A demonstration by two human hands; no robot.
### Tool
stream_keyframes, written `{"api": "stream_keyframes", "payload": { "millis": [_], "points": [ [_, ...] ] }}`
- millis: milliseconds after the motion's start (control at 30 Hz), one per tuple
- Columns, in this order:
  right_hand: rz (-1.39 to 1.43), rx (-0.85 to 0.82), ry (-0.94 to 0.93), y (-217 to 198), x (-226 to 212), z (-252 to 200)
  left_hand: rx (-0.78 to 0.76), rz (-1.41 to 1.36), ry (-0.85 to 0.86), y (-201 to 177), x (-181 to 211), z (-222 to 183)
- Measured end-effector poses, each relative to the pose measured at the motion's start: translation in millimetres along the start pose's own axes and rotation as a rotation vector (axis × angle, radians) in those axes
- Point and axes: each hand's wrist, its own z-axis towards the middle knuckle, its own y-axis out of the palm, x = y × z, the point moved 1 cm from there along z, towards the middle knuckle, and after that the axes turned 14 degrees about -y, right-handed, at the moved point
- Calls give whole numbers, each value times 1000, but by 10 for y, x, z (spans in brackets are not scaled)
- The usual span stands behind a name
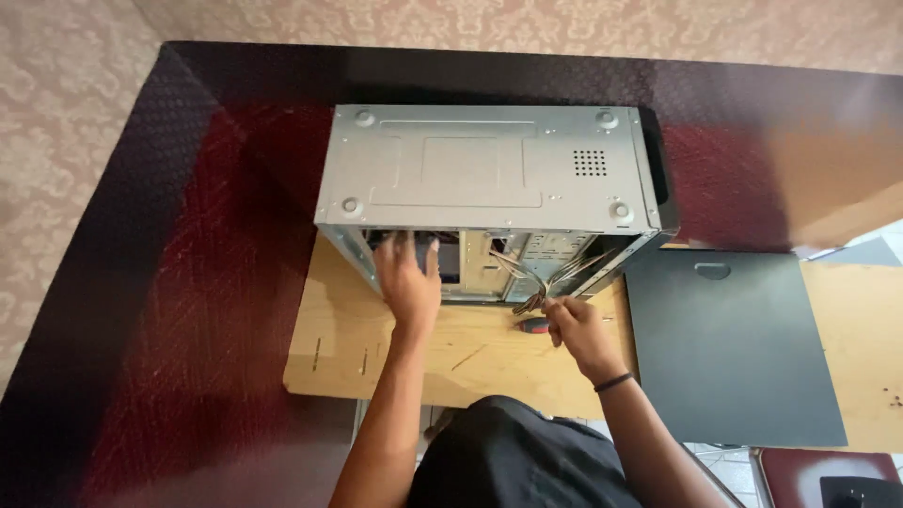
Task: Managing internal computer cables and attaching the side panel to the case.
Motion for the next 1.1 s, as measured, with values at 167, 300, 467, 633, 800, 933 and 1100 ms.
{"api": "stream_keyframes", "payload": {
  "millis": [167, 300, 467, 633, 800, 933, 1100],
  "points": [
    [163, 10, -23, -56, -241, -163, -13, 69, -27, 78, -78, 51],
    [276, 61, 9, -73, -57, -171, -82, 65, -132, 99, -140, 98],
    [369, 93, 46, -59, -140, -151, -171, 281, -452, 345, -364, 263],
    [195, 48, 25, -45, 18, -107, -170, 248, -385, 354, -347, 243],
    [180, 66, 52, -19, -167, -177, -265, 170, 70, 102, -186, 229],
    [425, 103, 71, -42, -35, -98, -491, 144, 17, 79, -227, 312],
    [714, 46, 75, -169, -22, -59, -451, 147, -57, 101, -124, 357]
  ]
}}
